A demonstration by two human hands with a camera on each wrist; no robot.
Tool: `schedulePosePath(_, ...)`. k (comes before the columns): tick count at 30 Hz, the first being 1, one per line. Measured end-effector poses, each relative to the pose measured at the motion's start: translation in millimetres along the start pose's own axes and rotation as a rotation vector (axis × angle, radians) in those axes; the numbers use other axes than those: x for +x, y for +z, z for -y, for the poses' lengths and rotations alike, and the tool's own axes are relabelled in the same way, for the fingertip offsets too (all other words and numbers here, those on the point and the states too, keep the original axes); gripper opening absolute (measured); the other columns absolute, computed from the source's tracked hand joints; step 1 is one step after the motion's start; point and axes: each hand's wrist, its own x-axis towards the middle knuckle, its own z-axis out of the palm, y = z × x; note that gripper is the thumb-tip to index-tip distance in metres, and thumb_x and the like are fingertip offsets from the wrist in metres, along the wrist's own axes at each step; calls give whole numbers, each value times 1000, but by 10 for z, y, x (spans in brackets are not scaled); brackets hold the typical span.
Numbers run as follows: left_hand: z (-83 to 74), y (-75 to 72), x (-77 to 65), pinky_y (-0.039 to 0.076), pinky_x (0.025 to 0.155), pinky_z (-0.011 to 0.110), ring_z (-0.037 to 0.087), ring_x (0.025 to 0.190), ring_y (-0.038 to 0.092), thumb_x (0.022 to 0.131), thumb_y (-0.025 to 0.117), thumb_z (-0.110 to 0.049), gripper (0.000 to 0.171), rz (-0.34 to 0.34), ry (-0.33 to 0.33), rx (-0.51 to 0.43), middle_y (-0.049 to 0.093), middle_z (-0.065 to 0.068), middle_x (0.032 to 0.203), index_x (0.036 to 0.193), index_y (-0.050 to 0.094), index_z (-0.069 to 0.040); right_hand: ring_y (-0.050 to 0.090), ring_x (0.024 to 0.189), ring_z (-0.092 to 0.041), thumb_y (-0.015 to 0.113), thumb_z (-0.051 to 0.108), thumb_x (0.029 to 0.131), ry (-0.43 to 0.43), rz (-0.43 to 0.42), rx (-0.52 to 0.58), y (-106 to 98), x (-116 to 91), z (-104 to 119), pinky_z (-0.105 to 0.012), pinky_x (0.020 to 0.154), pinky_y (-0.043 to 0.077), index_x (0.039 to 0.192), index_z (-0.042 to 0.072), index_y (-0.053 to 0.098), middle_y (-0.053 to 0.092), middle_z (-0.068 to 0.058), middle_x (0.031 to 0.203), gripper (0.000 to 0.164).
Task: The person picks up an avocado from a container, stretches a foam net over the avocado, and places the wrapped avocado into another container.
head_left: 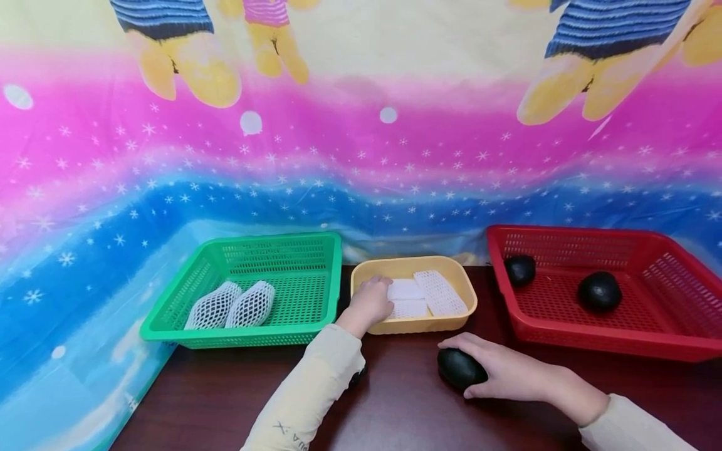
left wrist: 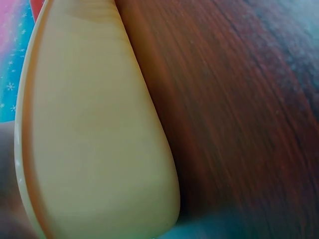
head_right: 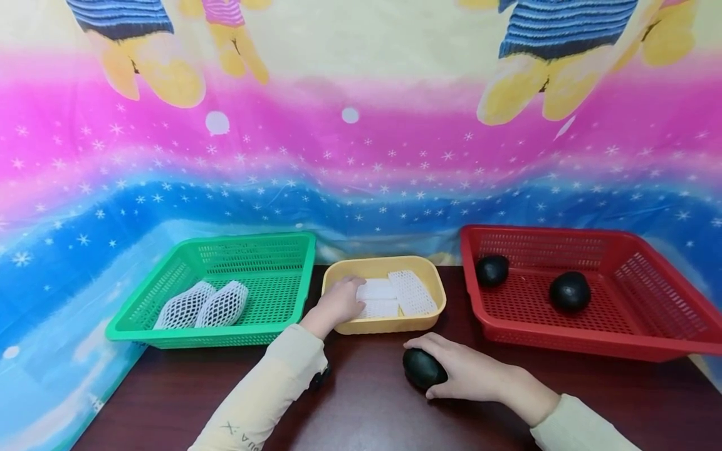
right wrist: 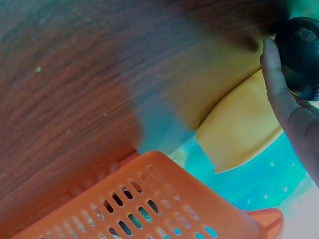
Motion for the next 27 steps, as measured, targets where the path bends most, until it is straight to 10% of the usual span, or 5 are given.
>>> schedulePosePath(15, -31, -23, 32, 57, 70, 39, 24, 85, 68, 103, 60, -12, 19, -42, -45, 183, 72, 6, 97, 104, 78, -13, 51, 128, -18, 79, 39, 91, -21, 1, -9, 12, -7, 16, -35, 100, 49, 152, 17, 47, 48, 2, 145, 73)
schedulePosePath(27, -29, -146, -31, 54, 56, 37, 23, 73, 67, 100, 55, -2, 26, -117, 3, 98, 72, 6, 88, 96, 78, -13, 49, 128, -17, 75, 49, 92, -10, 17, 32, 29, 11, 28, -34, 99, 50, 155, 18, 42, 45, 4, 147, 78)
